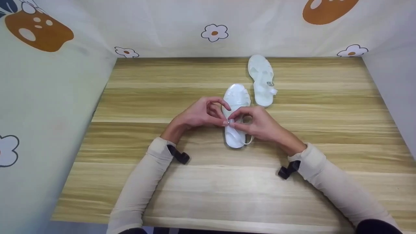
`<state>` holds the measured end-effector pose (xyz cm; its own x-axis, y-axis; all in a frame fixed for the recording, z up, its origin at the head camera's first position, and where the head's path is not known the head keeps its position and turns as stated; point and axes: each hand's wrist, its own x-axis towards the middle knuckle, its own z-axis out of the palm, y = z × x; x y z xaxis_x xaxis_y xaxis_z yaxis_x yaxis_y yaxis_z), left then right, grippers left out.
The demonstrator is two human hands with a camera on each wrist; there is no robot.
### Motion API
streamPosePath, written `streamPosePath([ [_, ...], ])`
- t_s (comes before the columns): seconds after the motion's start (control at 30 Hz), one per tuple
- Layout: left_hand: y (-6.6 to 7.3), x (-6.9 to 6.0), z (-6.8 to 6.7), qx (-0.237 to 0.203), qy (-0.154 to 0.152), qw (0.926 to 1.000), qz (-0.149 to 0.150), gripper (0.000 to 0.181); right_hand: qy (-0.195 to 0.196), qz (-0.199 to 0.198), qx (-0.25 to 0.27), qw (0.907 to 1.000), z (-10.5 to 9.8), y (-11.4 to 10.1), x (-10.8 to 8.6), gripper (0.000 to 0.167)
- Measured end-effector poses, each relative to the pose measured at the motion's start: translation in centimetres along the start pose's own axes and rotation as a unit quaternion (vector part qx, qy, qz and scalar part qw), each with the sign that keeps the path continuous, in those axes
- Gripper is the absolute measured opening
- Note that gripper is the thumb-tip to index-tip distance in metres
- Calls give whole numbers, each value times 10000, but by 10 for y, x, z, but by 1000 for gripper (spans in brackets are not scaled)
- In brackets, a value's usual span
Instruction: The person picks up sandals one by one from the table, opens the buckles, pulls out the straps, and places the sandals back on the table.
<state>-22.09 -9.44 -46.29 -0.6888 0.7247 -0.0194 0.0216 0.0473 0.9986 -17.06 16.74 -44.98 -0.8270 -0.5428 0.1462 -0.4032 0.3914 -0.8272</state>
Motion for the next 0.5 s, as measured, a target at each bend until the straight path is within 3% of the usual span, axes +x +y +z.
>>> streamPosePath([
  [0.13,-1,-2,-2,-57,-90,9999,32,50,51,27,-7,10000,1,-1,1,14],
  [0.3,0,-1,3,249,-226,9994,52,49,59,-61,81,9999,3,-1,2,13],
  [0.5,4,2,10,709,-34,9974,117,41,-28,116,191,9997,-1,1,-1,12],
])
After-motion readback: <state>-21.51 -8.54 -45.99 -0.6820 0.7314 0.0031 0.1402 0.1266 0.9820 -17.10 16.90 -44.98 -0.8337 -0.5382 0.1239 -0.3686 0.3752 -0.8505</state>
